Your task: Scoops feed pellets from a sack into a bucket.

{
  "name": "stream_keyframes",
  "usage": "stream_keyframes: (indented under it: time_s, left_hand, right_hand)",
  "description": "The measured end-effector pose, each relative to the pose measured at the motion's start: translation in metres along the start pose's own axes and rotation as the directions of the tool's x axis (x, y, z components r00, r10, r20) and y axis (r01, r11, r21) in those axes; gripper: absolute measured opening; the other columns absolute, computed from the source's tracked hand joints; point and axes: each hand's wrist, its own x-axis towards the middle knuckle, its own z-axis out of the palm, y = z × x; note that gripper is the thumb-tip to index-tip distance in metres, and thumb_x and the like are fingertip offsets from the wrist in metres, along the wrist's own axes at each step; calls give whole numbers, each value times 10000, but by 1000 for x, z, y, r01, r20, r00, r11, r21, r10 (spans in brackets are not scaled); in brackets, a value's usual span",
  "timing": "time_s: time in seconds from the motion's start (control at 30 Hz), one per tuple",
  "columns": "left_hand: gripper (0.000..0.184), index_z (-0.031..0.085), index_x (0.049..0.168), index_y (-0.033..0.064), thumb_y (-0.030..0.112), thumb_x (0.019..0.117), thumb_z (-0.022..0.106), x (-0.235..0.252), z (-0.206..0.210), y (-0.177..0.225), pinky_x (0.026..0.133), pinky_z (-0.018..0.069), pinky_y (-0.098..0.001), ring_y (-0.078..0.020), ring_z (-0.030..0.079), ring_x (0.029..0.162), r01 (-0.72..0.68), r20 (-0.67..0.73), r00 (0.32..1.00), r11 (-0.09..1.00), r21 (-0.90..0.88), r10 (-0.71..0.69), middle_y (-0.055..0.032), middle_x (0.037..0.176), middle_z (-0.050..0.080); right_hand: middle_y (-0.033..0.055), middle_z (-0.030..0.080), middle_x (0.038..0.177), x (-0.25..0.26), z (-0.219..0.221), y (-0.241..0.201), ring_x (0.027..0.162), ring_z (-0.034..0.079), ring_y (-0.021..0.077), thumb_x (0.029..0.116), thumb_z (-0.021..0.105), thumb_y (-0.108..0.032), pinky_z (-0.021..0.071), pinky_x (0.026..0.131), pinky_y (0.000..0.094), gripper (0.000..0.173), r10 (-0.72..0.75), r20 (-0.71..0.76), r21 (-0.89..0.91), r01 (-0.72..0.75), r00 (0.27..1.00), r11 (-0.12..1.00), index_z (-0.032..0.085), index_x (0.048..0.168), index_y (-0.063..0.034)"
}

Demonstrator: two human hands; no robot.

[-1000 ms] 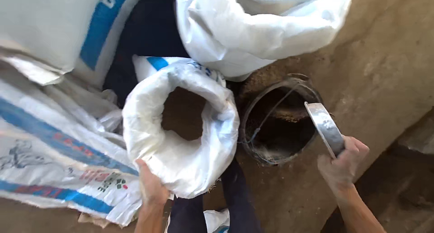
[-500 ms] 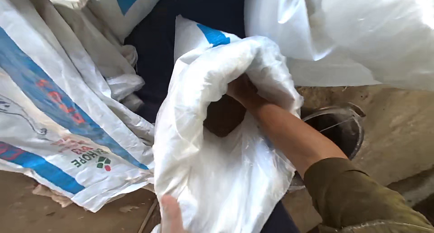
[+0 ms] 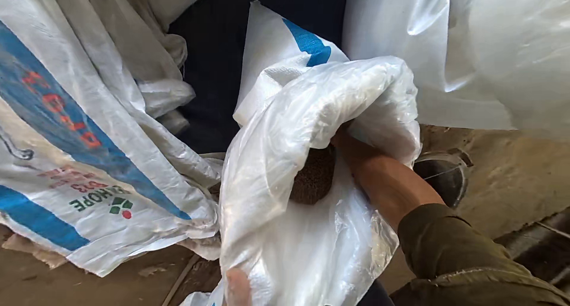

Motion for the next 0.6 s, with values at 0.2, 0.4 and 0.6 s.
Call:
stream_keyframes:
  time_s: [0.2, 0.4, 0.6]
  left_hand:
    - [456, 552, 1308, 291, 598, 974, 505, 6, 25, 16, 983, 572, -258, 2, 675, 1112, 87, -178, 981, 996, 15, -83, 160, 1153, 732]
    - [428, 420, 1369, 121, 415, 1109, 250, 7, 43, 13, 926, 588, -215, 38, 681, 1042, 143, -332, 937, 986, 87, -107, 151, 1102, 716]
    - [532, 384, 1469, 73, 423, 1116, 193, 14, 54, 9, 933, 581, -231, 29, 657, 1080, 148, -421, 906, 968, 203, -51, 69, 1196, 673]
  right_hand:
    - [277, 628, 1308, -33, -10, -33, 1266, 580, 332, 1046, 577, -138, 402, 1121, 465, 327, -136, -17, -68, 135, 991, 989, 633, 1265, 98]
    - [259, 614, 1351, -39, -23, -21, 1315, 552, 318, 1087, 502, -212, 393, 1137, 466, 383, -94, -270, 61, 115, 958, 992, 621, 1289, 92]
    - [136, 642, 1322, -76, -38, -28, 1246, 571, 131, 1058, 551, -185, 426, 1099, 308, 322, -152, -376, 283, 270, 914, 920, 630, 1296, 17]
